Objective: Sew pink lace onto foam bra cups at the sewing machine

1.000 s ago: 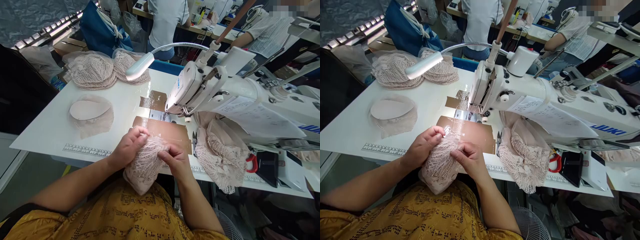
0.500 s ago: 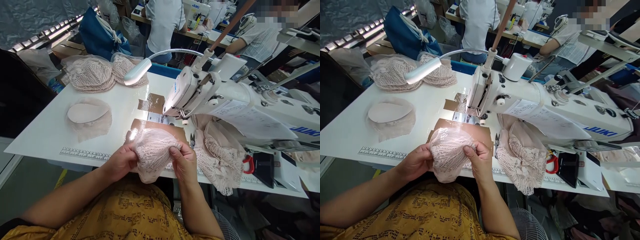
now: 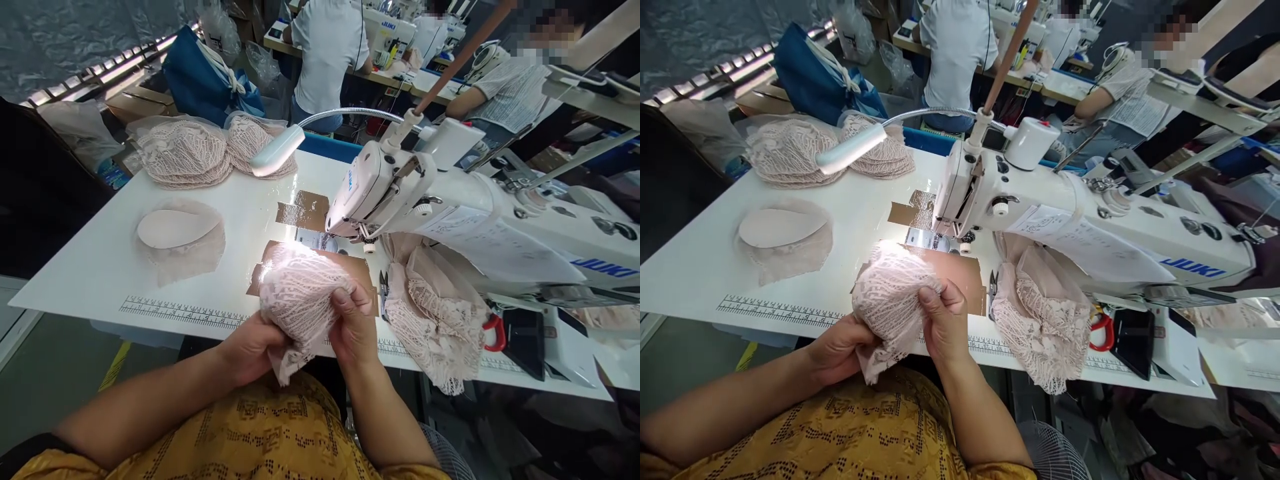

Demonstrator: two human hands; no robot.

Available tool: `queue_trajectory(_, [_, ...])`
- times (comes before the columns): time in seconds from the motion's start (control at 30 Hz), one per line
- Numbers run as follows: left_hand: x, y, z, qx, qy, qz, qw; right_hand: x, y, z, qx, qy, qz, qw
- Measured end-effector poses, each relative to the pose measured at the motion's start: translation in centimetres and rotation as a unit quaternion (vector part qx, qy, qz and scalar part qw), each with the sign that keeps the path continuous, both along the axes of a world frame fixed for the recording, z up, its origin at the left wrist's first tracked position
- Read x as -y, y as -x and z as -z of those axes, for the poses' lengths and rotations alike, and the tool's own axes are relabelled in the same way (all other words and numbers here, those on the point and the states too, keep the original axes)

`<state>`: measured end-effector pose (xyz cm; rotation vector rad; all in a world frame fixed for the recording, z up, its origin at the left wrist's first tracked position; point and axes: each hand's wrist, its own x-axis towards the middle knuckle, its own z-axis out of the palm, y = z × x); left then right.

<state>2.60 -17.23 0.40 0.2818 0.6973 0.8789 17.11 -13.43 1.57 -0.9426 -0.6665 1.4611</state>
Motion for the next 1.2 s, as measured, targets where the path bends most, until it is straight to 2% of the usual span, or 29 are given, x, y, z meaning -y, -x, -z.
queue_trajectory(0.03, [0.2,0.5,0.4,-0.017,-0.019,0.017,1.0,-0.2,-0.2,-0.1,-0.007,0.003,0.013,1.0])
queue_trajectory(0.1, [0.5,2.2,1.0,-0.023,-0.08,0.103,0.991,-0.7,-0.8,-0.3,-0.013,0.002,0.047,0.999])
queue_trajectory(0.17, [0.6,4.6,1.1,-0.004,-0.15,0.227,0.962,-1.0,-1.6,-0.5,-0.004,-0.004,0.062,0.998])
queue_trajectory(0.23, [0.3,7.0,0.2,-0.017,-0.235,0.31,0.921,-1.1,-2.1,-0.8,0.025,-0.011,0.027,0.999])
queue_trajectory(0.27, [0.0,8.0,-0.6,-0.039,-0.287,0.301,0.909,-1.1,-2.2,-0.9,0.051,-0.019,-0.014,0.998])
queue_trajectory(0.3, [-0.5,8.7,-1.5,-0.07,-0.335,0.229,0.911,-1.0,-2.2,-1.2,0.083,-0.032,-0.07,0.994])
queue_trajectory(0.33, [-1.1,9.1,-2.4,-0.139,-0.362,0.128,0.913,-0.8,-2.0,-1.5,0.12,-0.052,-0.132,0.982])
queue_trajectory(0.37, [-1.6,9.3,-3.2,-0.209,-0.388,0.056,0.896,-0.6,-1.7,-1.8,0.158,-0.08,-0.194,0.965])
queue_trajectory(0.4, [-2.2,9.3,-3.8,-0.269,-0.408,0.019,0.873,-0.3,-1.4,-2.1,0.195,-0.111,-0.25,0.942])
queue_trajectory(0.43, [-2.8,9.0,-4.2,-0.31,-0.421,0.025,0.852,-0.1,-1.1,-2.5,0.229,-0.144,-0.293,0.917])
queue_trajectory(0.5, [-3.6,8.2,-4.3,-0.348,-0.432,0.096,0.826,0.1,-0.5,-2.9,0.292,-0.207,-0.324,0.876])
queue_trajectory(0.57, [-4.0,7.2,-3.7,-0.344,-0.424,0.166,0.821,0.2,-0.2,-3.1,0.349,-0.251,-0.296,0.853])
queue_trajectory(0.6, [-4.0,6.9,-3.4,-0.336,-0.416,0.18,0.826,0.1,-0.2,-3.0,0.372,-0.265,-0.269,0.848])
queue_trajectory(0.7, [-3.7,6.3,-2.6,-0.312,-0.391,0.182,0.846,-0.2,-0.2,-2.5,0.409,-0.27,-0.185,0.852])
queue_trajectory(0.77, [-3.6,6.3,-2.4,-0.303,-0.384,0.181,0.853,-0.3,-0.2,-2.2,0.413,-0.256,-0.159,0.859])
queue_trajectory(0.9, [-3.7,6.6,-2.6,-0.296,-0.392,0.195,0.849,-0.3,0.1,-1.7,0.395,-0.228,-0.137,0.88])
queue_trajectory(1.0, [-4.1,6.7,-2.8,-0.295,-0.378,0.19,0.857,-0.3,0.2,-1.4,0.38,-0.203,-0.13,0.893])
queue_trajectory(1.2, [-5.1,6.3,-3.2,-0.3,-0.385,0.179,0.854,-0.4,0.2,-1.5,0.389,-0.191,-0.122,0.893])
